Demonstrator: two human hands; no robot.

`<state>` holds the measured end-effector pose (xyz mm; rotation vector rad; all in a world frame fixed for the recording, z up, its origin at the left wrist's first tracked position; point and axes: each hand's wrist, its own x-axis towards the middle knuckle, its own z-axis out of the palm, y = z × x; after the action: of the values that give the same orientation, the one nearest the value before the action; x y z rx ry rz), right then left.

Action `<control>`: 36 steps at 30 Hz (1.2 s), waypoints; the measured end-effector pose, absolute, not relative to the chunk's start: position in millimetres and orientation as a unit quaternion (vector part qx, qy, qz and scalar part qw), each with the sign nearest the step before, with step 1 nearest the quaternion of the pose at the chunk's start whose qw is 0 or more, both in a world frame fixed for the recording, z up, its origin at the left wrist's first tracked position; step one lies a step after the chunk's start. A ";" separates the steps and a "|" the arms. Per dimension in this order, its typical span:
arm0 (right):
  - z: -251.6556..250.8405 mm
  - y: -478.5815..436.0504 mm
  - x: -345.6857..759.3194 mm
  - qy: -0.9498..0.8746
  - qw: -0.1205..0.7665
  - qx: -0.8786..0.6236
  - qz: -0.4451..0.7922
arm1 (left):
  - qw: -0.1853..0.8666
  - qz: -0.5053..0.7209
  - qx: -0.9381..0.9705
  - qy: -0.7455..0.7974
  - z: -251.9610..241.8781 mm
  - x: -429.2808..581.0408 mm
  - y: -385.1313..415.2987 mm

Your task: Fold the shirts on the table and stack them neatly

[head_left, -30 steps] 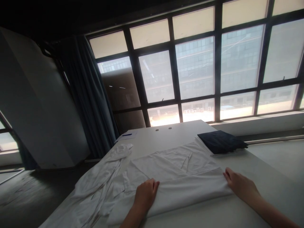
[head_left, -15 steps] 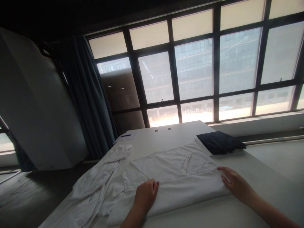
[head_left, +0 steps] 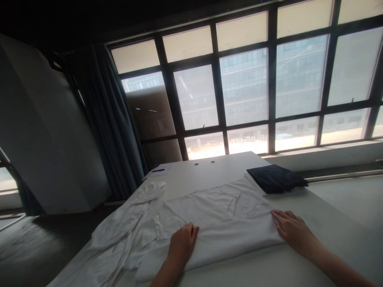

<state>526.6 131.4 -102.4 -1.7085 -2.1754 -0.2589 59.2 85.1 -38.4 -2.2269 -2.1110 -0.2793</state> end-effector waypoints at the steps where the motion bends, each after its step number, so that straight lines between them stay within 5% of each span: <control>1: -102.1 130.9 525.8 -0.768 0.175 -0.609 -0.091 | 0.033 -0.097 -0.723 -0.683 -37.4 59.1 84.7; 8: -101.1 127.7 521.1 -0.757 0.149 -0.631 -0.080 | 0.115 -0.188 -0.787 -0.577 -21.0 69.4 73.6; 18: -98.9 126.7 524.5 -0.765 0.165 -0.618 -0.073 | -0.088 -0.056 -0.861 -0.497 -34.1 94.4 52.2; 26: -91.4 121.7 513.9 -0.745 0.185 -0.629 -0.122 | -0.112 -0.049 -0.844 -0.522 -30.1 92.1 48.1; 36: -80.4 83.5 325.6 -0.916 0.192 -0.342 0.083 | -0.086 -0.053 -0.848 -0.520 -28.4 95.4 45.6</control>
<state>325.6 83.5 -80.4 -0.9602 -2.5730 0.2318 95.4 45.6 -28.4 -2.8209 -1.7293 -0.1778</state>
